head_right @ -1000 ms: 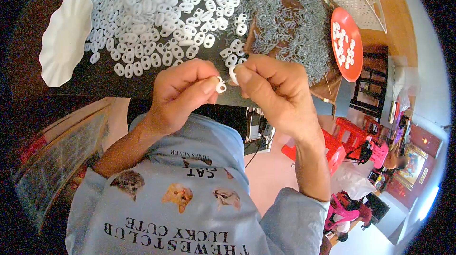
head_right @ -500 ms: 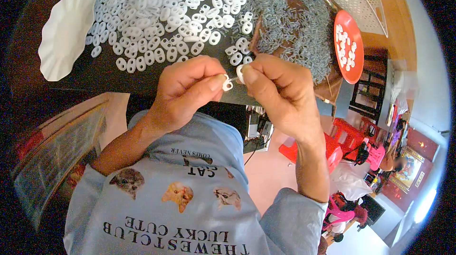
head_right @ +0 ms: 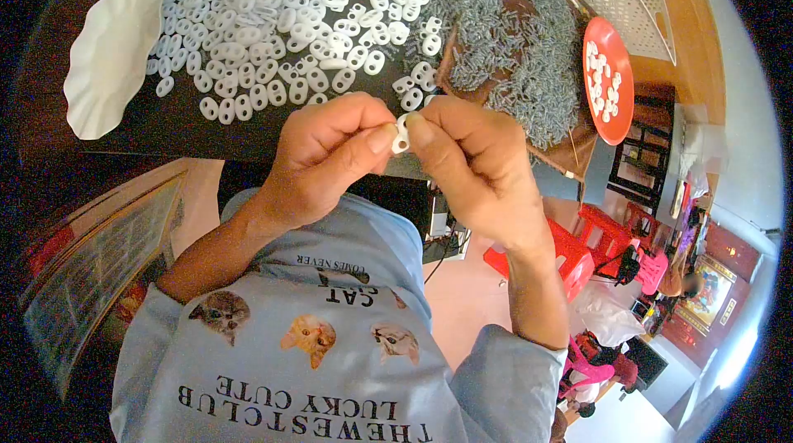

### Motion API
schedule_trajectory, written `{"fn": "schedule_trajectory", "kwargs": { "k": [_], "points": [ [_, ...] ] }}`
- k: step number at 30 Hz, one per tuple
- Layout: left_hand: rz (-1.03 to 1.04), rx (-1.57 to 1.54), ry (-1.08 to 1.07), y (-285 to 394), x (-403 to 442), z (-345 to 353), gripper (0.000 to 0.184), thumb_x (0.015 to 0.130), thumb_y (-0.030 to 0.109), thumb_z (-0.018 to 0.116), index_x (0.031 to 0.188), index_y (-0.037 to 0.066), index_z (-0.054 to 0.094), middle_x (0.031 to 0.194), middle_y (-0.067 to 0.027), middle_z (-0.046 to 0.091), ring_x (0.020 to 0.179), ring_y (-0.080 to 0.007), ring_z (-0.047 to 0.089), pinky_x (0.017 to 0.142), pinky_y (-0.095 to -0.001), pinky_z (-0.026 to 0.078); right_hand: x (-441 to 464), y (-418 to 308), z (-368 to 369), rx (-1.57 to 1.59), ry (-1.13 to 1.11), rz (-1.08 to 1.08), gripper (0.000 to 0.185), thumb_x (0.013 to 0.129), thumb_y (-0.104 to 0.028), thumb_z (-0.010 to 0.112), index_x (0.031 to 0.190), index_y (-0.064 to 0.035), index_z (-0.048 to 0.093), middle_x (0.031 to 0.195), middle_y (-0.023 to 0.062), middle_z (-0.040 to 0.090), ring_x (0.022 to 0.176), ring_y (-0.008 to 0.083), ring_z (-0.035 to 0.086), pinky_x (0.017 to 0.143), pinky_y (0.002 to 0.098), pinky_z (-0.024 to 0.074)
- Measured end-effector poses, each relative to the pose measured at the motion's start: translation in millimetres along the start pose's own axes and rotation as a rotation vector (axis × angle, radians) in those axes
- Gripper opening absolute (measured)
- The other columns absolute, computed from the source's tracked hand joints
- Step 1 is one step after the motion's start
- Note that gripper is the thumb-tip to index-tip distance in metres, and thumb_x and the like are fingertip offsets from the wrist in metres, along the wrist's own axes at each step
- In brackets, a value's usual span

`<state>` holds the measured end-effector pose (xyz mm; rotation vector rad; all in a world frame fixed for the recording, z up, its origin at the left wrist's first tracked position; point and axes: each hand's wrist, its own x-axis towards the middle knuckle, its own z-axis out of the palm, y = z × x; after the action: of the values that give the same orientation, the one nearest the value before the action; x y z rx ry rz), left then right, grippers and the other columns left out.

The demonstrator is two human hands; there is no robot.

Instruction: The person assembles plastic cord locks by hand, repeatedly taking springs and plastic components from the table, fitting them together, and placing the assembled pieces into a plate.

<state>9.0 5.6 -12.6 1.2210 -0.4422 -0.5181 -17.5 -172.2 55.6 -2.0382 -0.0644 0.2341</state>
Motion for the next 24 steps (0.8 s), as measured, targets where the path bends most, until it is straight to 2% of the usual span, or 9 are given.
{"fn": "schedule_trajectory", "kwargs": {
  "k": [1, 3, 4, 6, 9, 11, 15, 24],
  "points": [
    [-0.004, -0.001, 0.006, 0.1, -0.1, 0.2, 0.020, 0.096, 0.017, 0.051, 0.087, 0.002, 0.059, 0.070, 0.0026, 0.052, 0.062, -0.0034, 0.044, 0.056, -0.0200, 0.036, 0.2, 1.0, 0.1, 0.000, 0.000, 0.001, 0.018, 0.093, -0.009, 0.056, 0.078, 0.0011, 0.058, 0.062, 0.0016, 0.048, 0.057, 0.0084, 0.042, 0.050, 0.0271, 0.0339],
    [-0.013, -0.019, 0.016, 0.0, -0.8, 0.6, 0.019, 0.096, 0.017, 0.051, 0.088, 0.002, 0.059, 0.070, 0.0028, 0.052, 0.063, -0.0032, 0.044, 0.056, -0.0199, 0.036, 1.2, 2.7, -0.1, -0.114, -0.003, -0.119, 0.017, 0.092, -0.012, 0.060, 0.081, 0.0011, 0.058, 0.064, 0.0068, 0.050, 0.056, 0.0167, 0.046, 0.049, 0.0307, 0.0365],
    [-0.022, -0.036, 0.026, -0.3, -0.9, 0.9, 0.019, 0.096, 0.017, 0.051, 0.088, 0.002, 0.059, 0.070, 0.0030, 0.052, 0.063, -0.0029, 0.044, 0.056, -0.0197, 0.036, 2.8, 3.2, 0.3, -0.115, -0.002, -0.119, 0.017, 0.092, -0.012, 0.060, 0.081, 0.0011, 0.058, 0.064, 0.0068, 0.050, 0.056, 0.0167, 0.046, 0.049, 0.0307, 0.0365],
    [-0.001, -0.061, 0.028, -3.2, -0.1, 2.6, 0.019, 0.096, 0.016, 0.051, 0.088, 0.002, 0.059, 0.069, 0.0033, 0.051, 0.062, -0.0027, 0.043, 0.055, -0.0195, 0.035, 5.2, 3.9, 1.7, -0.397, 0.040, -0.411, 0.018, 0.086, -0.016, 0.067, 0.084, 0.0004, 0.059, 0.069, 0.0119, 0.051, 0.057, 0.0275, 0.049, 0.051, 0.0358, 0.0397],
    [-0.017, -0.089, 0.031, 3.5, 0.2, 2.6, 0.018, 0.096, 0.014, 0.050, 0.088, 0.001, 0.060, 0.068, 0.0035, 0.050, 0.059, -0.0023, 0.042, 0.052, -0.0193, 0.034, 2.1, 0.1, -2.5, -0.527, -0.015, -0.383, 0.024, 0.080, -0.018, 0.073, 0.086, -0.0003, 0.059, 0.072, 0.0134, 0.052, 0.058, 0.0320, 0.052, 0.052, 0.0397, 0.0430],
    [-0.054, -0.091, 0.035, 4.4, 0.0, 1.4, 0.019, 0.096, 0.014, 0.050, 0.087, 0.001, 0.060, 0.067, 0.0035, 0.050, 0.058, -0.0022, 0.041, 0.051, -0.0193, 0.032, 3.9, 2.2, -3.4, -0.566, -0.004, -0.434, 0.025, 0.079, -0.019, 0.074, 0.086, -0.0006, 0.058, 0.072, 0.0127, 0.051, 0.058, 0.0311, 0.053, 0.051, 0.0395, 0.0439],
    [0.003, -0.178, -0.023, -0.6, 0.9, 1.1, 0.019, 0.096, 0.013, 0.050, 0.086, -0.001, 0.060, 0.066, 0.0032, 0.050, 0.055, -0.0026, 0.040, 0.048, -0.0196, 0.031, 4.8, -1.8, -4.6, -0.671, -0.005, -0.518, 0.028, 0.075, -0.019, 0.076, 0.086, -0.0009, 0.058, 0.072, 0.0108, 0.050, 0.059, 0.0292, 0.056, 0.049, 0.0385, 0.0459],
    [-0.087, -0.059, -0.006, 6.4, 3.0, 3.7, 0.015, 0.094, 0.014, 0.054, 0.087, 0.001, 0.059, 0.069, 0.0066, 0.049, 0.060, 0.0001, 0.040, 0.051, -0.0188, 0.031, 0.4, -2.7, -6.3, -0.746, -0.038, -0.519, 0.026, 0.069, -0.014, 0.074, 0.086, -0.0019, 0.059, 0.072, 0.0087, 0.050, 0.060, 0.0264, 0.057, 0.048, 0.0371, 0.0468]
  ]
}}
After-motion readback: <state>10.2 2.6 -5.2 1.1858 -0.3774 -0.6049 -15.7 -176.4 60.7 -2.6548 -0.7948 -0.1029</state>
